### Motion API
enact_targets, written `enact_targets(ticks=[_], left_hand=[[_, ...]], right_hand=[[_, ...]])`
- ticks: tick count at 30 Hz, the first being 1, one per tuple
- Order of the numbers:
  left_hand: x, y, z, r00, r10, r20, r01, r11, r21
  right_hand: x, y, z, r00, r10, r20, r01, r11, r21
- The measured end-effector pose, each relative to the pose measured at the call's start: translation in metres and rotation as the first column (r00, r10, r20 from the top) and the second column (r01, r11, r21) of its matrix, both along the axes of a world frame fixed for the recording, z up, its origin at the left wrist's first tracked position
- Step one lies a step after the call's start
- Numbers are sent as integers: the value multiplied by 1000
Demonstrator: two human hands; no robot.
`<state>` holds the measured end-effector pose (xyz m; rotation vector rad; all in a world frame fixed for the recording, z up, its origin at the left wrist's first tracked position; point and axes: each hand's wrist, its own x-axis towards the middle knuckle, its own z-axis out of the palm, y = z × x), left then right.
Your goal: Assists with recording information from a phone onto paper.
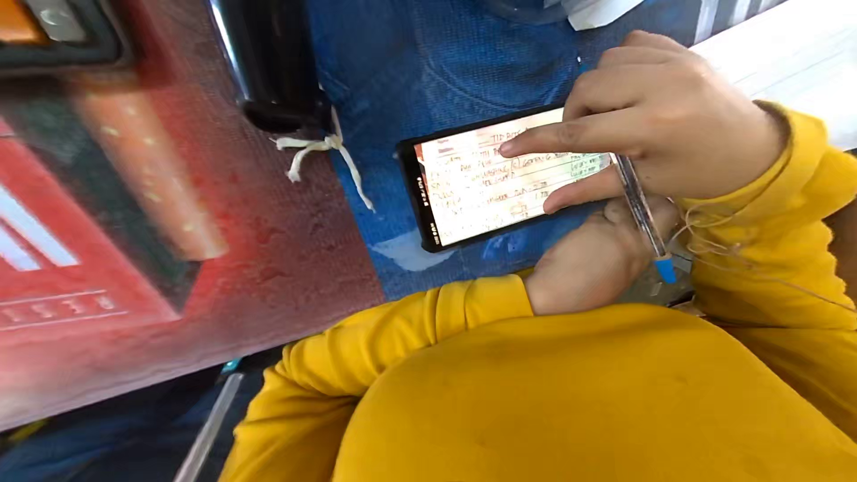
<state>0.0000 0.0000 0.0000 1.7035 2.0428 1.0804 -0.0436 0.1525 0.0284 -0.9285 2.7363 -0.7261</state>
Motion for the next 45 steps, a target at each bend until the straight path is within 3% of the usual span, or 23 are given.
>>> enact_targets(ticks=[3,6,9,17,20,22,24,26,28,29,30,31,34,38,41,45], left_hand=[[0,1,1,997,-27,-73,23,999,-47],[2,3,3,998,-23,59,30,991,-132],[4,6,1,993,13,114,2,992,-128],[5,5,-2,999,12,42,-8,995,-98],[1,5,0,994,-53,96,64,990,-122],[-2,6,1,992,-117,37,121,981,-149],[-2,7,-2,981,-148,-125,125,977,-173],[-2,8,-7,953,-137,-272,98,983,-153],[-1,7,-2,979,-150,-142,119,972,-203],[-1,7,0,988,-144,-56,129,967,-219],[-1,6,-1,992,-126,-4,123,970,-209],[0,6,-1,994,-106,9,106,976,-191],[3,6,-2,995,-94,-17,88,972,-217],[5,6,1,990,-113,-81,86,955,-283],[7,6,-1,995,-75,-69,55,964,-258],[7,6,0,997,-63,-45,49,965,-257]], right_hand=[[1,1,-1,1000,-12,10,12,1000,-23],[2,3,-1,999,-34,22,36,994,-102],[3,7,-1,999,-48,5,49,990,-131],[6,8,-6,998,-60,20,62,990,-125],[9,9,-3,995,-97,6,97,984,-150],[15,12,-1,978,-204,37,206,941,-269],[22,14,1,917,-359,175,399,800,-449],[29,12,1,819,-459,344,558,498,-664],[35,12,-2,762,-496,416,573,218,-790],[37,11,-5,725,-540,428,572,125,-811],[39,12,-9,686,-589,428,584,93,-807],[43,16,-15,657,-627,419,596,91,-798],[54,26,-32,610,-738,289,613,207,-763],[61,35,-39,672,-720,172,548,327,-770],[65,31,-35,697,-659,282,599,319,-735],[62,18,-31,606,-747,272,685,316,-657]])
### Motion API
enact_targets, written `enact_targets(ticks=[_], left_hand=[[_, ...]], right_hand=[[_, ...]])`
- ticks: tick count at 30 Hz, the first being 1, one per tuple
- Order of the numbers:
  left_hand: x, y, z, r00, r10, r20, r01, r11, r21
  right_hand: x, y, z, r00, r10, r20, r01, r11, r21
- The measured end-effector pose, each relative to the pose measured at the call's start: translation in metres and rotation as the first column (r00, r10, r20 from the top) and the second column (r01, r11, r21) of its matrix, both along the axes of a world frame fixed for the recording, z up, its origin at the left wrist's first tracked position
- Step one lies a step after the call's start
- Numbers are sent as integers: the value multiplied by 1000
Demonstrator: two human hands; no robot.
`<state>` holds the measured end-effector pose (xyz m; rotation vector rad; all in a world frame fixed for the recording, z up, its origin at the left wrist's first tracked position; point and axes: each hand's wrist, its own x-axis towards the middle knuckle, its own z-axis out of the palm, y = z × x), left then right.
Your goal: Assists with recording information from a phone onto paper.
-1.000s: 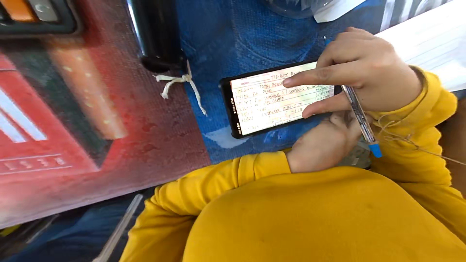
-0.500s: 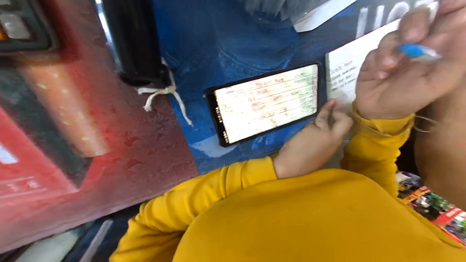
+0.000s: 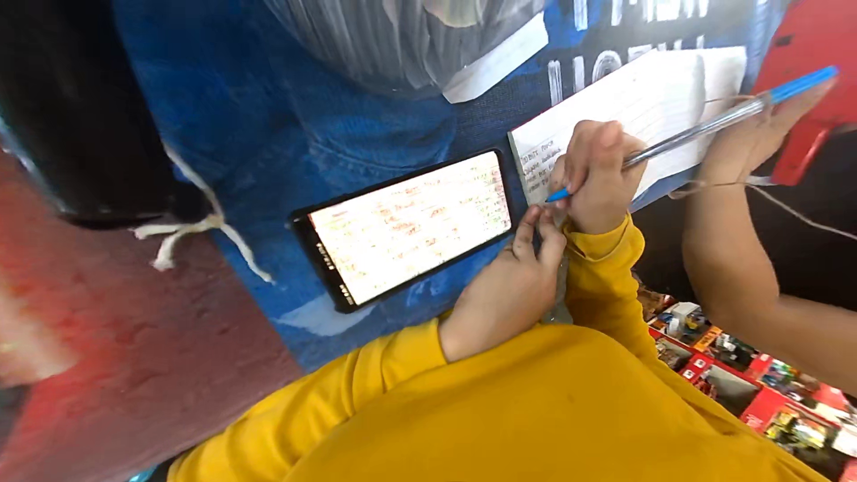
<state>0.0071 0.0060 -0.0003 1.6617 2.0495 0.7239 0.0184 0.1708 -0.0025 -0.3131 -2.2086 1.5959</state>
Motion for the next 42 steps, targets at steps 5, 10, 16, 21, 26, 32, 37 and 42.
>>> enact_targets(ticks=[5,10,16,21,26,32,37,42], left_hand=[[0,0,-2,999,42,-13,-41,996,76],[0,1,-4,998,43,-47,-38,994,107],[-1,0,-5,997,45,-62,-37,991,129],[-3,0,-2,999,13,-32,-10,996,85],[-2,0,-3,999,14,-38,-10,995,102],[-3,2,0,1000,4,7,-4,999,54],[-4,-1,1,975,69,212,-95,989,115],[-14,-1,15,940,27,341,-2,997,-74]], right_hand=[[-5,-8,-3,995,-96,-36,101,974,203],[-5,-9,-6,990,-126,-68,136,974,179],[-5,-10,-6,988,-142,-64,153,967,205],[-5,-9,-7,989,-130,-74,142,970,199],[-5,-5,-6,990,-123,-71,130,986,107],[-3,6,-6,985,50,-163,50,829,557],[-13,2,8,890,455,1,-293,571,767],[-21,4,7,865,498,60,-325,467,822]])
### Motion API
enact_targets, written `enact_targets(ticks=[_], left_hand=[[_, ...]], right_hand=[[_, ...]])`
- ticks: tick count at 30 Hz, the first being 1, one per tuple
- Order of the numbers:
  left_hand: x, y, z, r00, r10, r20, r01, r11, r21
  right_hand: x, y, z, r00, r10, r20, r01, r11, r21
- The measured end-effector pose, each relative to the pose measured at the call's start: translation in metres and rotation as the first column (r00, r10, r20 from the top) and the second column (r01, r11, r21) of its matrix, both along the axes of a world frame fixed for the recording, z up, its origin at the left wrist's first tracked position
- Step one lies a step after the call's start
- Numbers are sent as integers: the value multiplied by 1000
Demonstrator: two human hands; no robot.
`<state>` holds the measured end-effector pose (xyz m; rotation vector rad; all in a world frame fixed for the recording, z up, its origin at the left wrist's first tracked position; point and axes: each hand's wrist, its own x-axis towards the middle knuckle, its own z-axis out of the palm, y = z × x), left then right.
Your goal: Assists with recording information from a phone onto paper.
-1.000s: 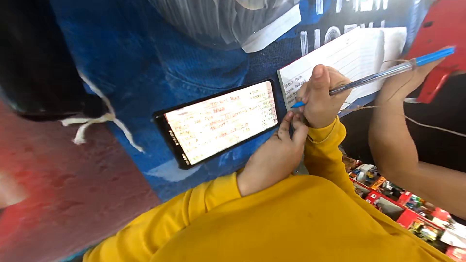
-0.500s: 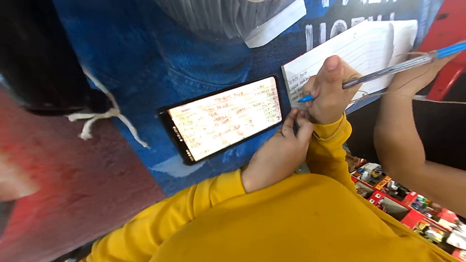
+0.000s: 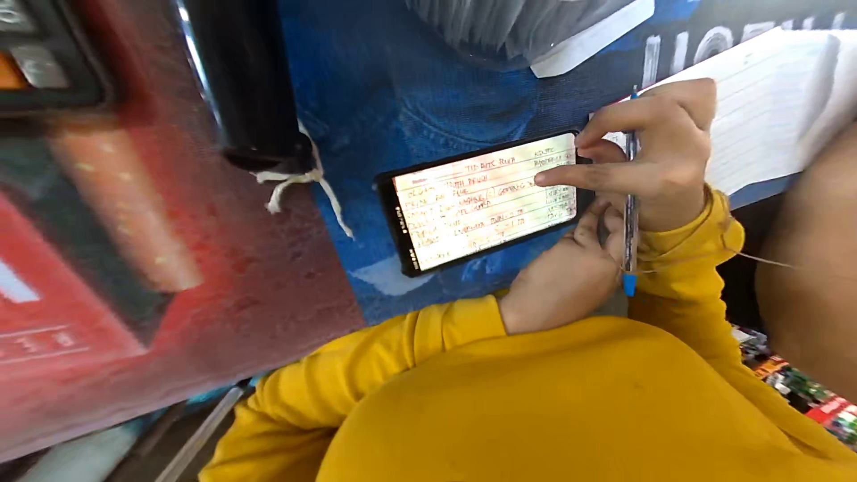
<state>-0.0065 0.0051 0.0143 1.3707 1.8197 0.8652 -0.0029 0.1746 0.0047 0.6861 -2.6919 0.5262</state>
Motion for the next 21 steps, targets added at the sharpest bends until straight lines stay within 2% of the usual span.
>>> enact_targets(ticks=[5,7,9,10,11,12,13,14,16,18,21], left_hand=[[1,1,-1,998,41,39,-41,999,9],[4,1,-5,998,54,-23,-52,995,82],[6,1,-11,993,17,-118,-2,992,128],[7,1,-13,990,-3,-138,21,991,130],[8,1,-14,985,-8,-171,31,991,129],[9,1,-15,977,2,-214,27,991,132],[10,1,-15,967,20,-254,16,990,141],[10,2,-16,957,20,-289,22,990,141],[11,1,-18,940,32,-341,26,986,165],[11,1,-19,933,43,-358,23,984,179],[12,1,-18,931,48,-361,16,985,172]], right_hand=[[0,3,-2,1000,-16,-10,16,999,-32],[2,-1,-2,997,-80,10,81,985,-150],[4,-3,2,975,-207,81,222,911,-348],[3,-3,3,963,-235,128,267,813,-518],[-1,-4,2,956,-246,157,282,647,-709],[-2,-4,2,951,-250,184,288,491,-822],[-2,-5,1,938,-271,218,312,380,-871],[0,-3,-1,922,-289,256,354,363,-862],[8,3,-7,910,-303,284,402,470,-786],[13,8,-12,923,-267,276,382,581,-718],[16,7,-12,940,-176,293,338,600,-725]])
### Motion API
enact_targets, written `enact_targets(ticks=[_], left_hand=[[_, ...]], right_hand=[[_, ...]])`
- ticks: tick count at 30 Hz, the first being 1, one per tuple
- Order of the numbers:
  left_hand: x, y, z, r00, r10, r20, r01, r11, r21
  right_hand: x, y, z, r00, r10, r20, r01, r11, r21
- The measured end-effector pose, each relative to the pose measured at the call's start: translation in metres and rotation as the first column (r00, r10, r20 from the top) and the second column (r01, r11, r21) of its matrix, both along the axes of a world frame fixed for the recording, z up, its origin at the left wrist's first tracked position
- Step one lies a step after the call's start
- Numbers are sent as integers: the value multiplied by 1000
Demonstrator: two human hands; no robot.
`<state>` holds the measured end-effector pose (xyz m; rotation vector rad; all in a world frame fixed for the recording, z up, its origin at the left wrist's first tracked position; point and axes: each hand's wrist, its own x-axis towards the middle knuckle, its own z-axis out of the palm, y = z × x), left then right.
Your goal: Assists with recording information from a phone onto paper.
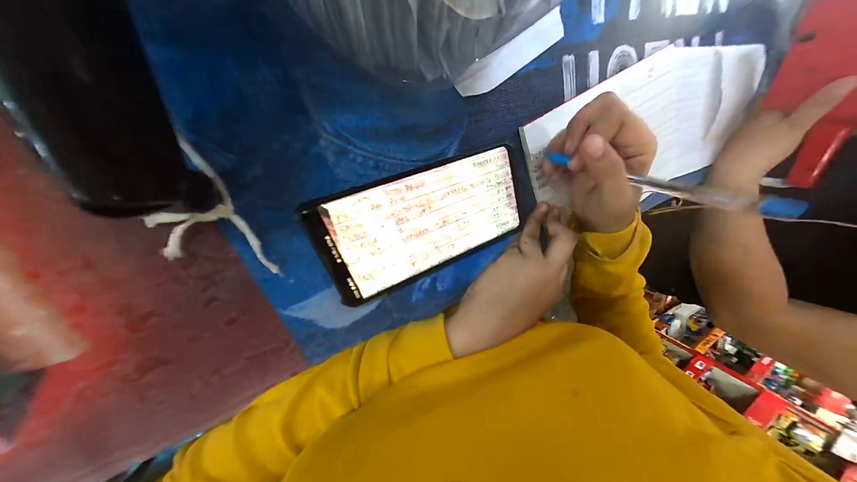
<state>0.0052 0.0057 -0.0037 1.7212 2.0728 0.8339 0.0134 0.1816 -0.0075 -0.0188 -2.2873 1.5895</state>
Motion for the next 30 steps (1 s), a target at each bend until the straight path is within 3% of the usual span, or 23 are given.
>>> enact_targets(ticks=[4,8,13,17,30], left_hand=[[0,1,-1,999,4,-39,-3,1000,11],[0,1,-2,997,2,-76,0,1000,22],[-1,1,-1,994,-9,-112,11,1000,16],[-1,1,0,1000,-17,-24,17,1000,-12],[-2,0,-1,997,-34,-66,33,999,-12]], right_hand=[[-1,-14,3,988,-147,41,150,986,-71],[0,-18,-2,961,-277,-10,276,953,123],[0,-17,-3,955,-290,-56,295,930,219],[1,-18,-3,963,-261,-63,269,929,256],[1,-18,-5,948,-306,-87,317,927,202]])
